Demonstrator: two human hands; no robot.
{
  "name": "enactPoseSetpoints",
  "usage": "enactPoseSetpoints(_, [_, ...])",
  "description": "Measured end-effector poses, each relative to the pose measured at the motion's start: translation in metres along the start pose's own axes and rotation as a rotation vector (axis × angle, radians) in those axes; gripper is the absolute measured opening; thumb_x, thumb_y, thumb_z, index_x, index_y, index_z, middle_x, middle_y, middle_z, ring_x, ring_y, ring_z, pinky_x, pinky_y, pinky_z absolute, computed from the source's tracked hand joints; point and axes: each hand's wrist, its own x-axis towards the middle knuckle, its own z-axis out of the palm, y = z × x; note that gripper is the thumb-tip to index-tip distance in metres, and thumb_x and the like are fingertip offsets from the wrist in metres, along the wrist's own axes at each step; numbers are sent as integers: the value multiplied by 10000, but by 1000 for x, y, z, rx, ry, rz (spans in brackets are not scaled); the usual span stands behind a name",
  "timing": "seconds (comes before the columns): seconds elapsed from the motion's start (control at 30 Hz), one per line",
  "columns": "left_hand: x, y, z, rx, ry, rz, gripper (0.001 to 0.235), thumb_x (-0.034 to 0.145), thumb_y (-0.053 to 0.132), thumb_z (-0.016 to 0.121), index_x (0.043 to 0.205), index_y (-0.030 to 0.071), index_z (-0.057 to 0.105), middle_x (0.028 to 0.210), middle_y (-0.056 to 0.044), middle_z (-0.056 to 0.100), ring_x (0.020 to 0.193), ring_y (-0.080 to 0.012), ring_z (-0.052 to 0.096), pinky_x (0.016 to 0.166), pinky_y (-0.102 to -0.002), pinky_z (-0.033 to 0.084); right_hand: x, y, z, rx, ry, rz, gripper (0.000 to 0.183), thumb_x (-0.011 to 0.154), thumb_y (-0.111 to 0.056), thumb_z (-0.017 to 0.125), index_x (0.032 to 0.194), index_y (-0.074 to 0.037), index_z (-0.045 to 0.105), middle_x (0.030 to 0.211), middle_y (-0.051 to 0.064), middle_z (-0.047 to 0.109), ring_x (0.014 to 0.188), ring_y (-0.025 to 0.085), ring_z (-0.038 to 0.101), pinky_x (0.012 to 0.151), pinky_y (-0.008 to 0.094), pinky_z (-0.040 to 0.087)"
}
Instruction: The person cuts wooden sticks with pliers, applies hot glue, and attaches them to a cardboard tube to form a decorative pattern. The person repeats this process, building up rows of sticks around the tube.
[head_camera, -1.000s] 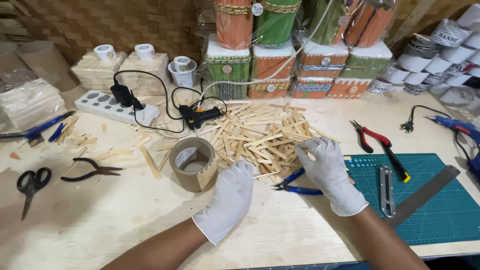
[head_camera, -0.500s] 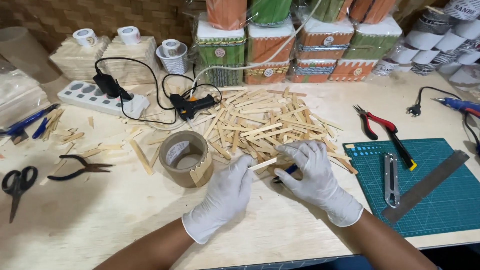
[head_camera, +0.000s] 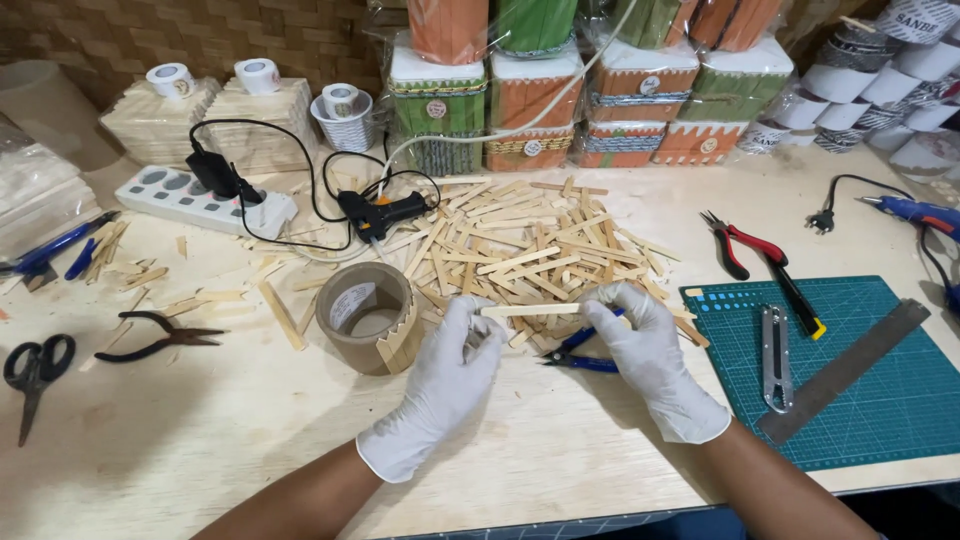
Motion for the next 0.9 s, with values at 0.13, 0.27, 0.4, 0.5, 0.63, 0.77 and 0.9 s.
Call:
enactPoseSetpoints(0.13, [5,0,5,-197,71,-97,132,904,60,623,1031,92,640,792,-97,764,631,-175,698,583,-294,579,12,11,-4,153,64,286,12,903,-106,745,902,-115,753,839,65,700,770,179,696,653,369,662])
enactPoseSetpoints(0.27, [3,12,2,-340,105,-194,69,912,73,639,956,84,690,768,-77,764,611,-138,681,553,-228,559,10,8,-4,165,75,259,44,903,-93,743,860,-99,734,786,65,674,739,151,667,603,371,656])
enactPoseSetpoints(0.4, [1,3,0,-339,170,-4,114,909,19,599,909,58,706,750,-101,750,604,-146,666,560,-267,580,-4,-17,-3,14,150,-33,81,879,-77,794,953,-105,776,814,77,691,823,145,612,827,377,568])
enactPoseSetpoints(0.5, [-4,17,-23,-224,260,423,151,899,-9,624,878,80,744,707,-79,776,585,-164,737,568,-271,625,-8,-30,-3,-35,212,-120,66,931,-30,748,993,-52,748,858,113,698,849,208,619,875,410,525])
enactPoseSetpoints(0.63, [-4,64,-86,-99,232,680,147,934,33,610,963,64,751,752,-43,760,657,-129,714,665,-256,615,-10,-35,-3,-38,235,-138,97,955,-23,746,1052,-29,741,868,121,690,865,192,578,885,413,507])
enactPoseSetpoints(0.77, [-16,135,-140,478,-45,15,335,859,264,751,1188,205,738,1079,-28,803,1110,-265,722,1021,-412,518,-9,-34,0,-17,195,-82,89,958,-56,743,1047,-66,747,879,93,718,847,192,585,903,384,494])
enactPoseSetpoints(0.9, [-14,86,-153,784,-297,126,539,739,108,817,1262,71,690,1194,-208,740,1230,-429,622,1104,-523,453,-11,-38,1,-16,177,-69,105,947,-83,770,1050,-75,754,872,87,716,834,188,584,903,385,494])
